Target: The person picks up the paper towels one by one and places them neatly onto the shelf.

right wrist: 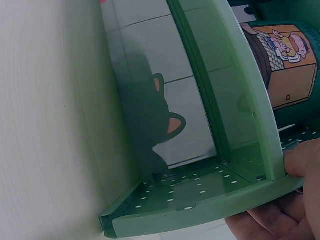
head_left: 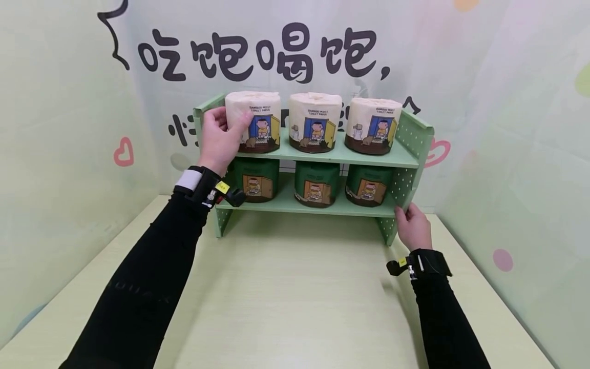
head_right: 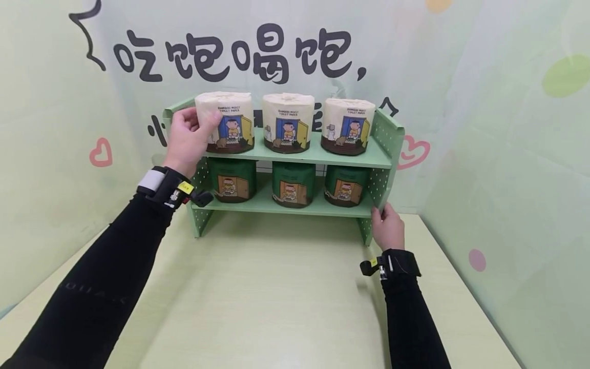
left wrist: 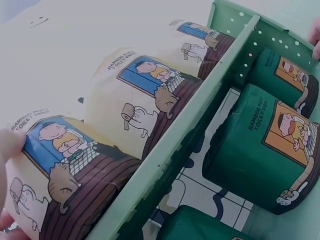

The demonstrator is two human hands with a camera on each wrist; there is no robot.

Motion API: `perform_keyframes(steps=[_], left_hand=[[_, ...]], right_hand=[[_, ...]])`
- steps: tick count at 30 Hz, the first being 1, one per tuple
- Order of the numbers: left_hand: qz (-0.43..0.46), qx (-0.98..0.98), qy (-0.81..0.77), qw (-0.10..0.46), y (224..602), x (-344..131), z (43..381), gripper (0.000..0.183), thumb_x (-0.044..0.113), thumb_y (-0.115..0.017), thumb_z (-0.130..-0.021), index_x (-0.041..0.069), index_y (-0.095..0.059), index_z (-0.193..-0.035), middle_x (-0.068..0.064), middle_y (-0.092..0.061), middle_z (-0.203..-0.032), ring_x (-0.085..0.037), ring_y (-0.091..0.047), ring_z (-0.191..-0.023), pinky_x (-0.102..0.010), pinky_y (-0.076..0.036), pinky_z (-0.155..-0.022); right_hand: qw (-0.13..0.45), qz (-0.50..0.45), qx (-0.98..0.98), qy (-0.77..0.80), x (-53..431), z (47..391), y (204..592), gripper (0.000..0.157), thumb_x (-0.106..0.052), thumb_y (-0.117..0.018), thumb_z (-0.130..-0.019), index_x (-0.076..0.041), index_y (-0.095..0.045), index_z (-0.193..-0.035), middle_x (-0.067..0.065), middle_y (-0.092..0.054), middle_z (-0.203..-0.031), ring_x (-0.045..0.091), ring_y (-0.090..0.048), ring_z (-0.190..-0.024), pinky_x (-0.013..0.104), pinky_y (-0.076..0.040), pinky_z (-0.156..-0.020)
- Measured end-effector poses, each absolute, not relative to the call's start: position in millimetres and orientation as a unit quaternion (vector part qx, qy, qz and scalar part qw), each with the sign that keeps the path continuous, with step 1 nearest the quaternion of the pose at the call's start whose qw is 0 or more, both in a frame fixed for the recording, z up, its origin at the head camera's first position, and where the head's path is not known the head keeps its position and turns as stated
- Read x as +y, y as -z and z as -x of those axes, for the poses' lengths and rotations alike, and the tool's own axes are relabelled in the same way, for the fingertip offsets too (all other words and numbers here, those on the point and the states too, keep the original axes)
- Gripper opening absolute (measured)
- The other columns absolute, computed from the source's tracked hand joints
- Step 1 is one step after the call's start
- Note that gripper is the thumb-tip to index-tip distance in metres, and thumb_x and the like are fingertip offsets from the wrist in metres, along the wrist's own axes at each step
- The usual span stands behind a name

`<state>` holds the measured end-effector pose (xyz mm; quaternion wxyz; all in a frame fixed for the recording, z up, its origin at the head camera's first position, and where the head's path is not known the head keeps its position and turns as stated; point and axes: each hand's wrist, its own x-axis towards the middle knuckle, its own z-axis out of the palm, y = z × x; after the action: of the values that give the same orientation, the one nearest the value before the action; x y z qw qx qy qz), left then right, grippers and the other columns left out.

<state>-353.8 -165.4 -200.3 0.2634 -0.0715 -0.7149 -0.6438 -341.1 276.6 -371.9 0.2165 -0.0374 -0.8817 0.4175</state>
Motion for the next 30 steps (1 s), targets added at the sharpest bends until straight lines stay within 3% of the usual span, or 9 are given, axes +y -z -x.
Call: perform_keyframes(steps=[6,10,25,30], left_hand=[[0.055,-0.743,0.615,0.259,196,-164,356,0.071,0.049,-0.068,-0.107,0.008,-0.045,-0.161,-0.010,-0.059,-0.148,-0.018,-0.057,-0.131,-0.032,-0.051,-0.109],[0.051,-0.756,0.599,0.259,194,-162,361,0.069,0.047,-0.064,-0.110,0.008,-0.044,-0.163,-0.015,-0.059,-0.155,-0.020,-0.058,-0.134,-0.033,-0.051,-0.113],[0.056,-0.788,0.553,0.265,192,-162,366,0.065,0.047,-0.053,-0.115,0.005,-0.045,-0.163,-0.019,-0.062,-0.152,-0.025,-0.059,-0.133,-0.037,-0.049,-0.113],[0.068,-0.782,0.567,0.251,195,-162,365,0.066,0.045,-0.051,-0.116,0.008,-0.037,-0.168,-0.018,-0.055,-0.161,-0.025,-0.054,-0.146,-0.038,-0.045,-0.123]], right_hand=[[0.216,0.037,-0.882,-0.418,275,340,371,0.046,-0.028,-0.048,-0.117,0.004,-0.059,-0.149,0.030,-0.066,-0.146,0.050,-0.066,-0.133,0.063,-0.053,-0.113],[0.215,0.037,-0.882,-0.418,275,339,371,0.047,-0.028,-0.048,-0.118,0.004,-0.059,-0.150,0.030,-0.065,-0.147,0.050,-0.066,-0.135,0.063,-0.053,-0.114],[0.219,0.036,-0.881,-0.419,275,341,370,0.045,-0.027,-0.050,-0.117,0.004,-0.060,-0.149,0.030,-0.067,-0.145,0.050,-0.067,-0.133,0.062,-0.054,-0.112],[0.213,0.040,-0.881,-0.422,276,340,371,0.047,-0.029,-0.049,-0.118,0.003,-0.059,-0.150,0.030,-0.066,-0.147,0.050,-0.066,-0.134,0.062,-0.053,-0.113]])
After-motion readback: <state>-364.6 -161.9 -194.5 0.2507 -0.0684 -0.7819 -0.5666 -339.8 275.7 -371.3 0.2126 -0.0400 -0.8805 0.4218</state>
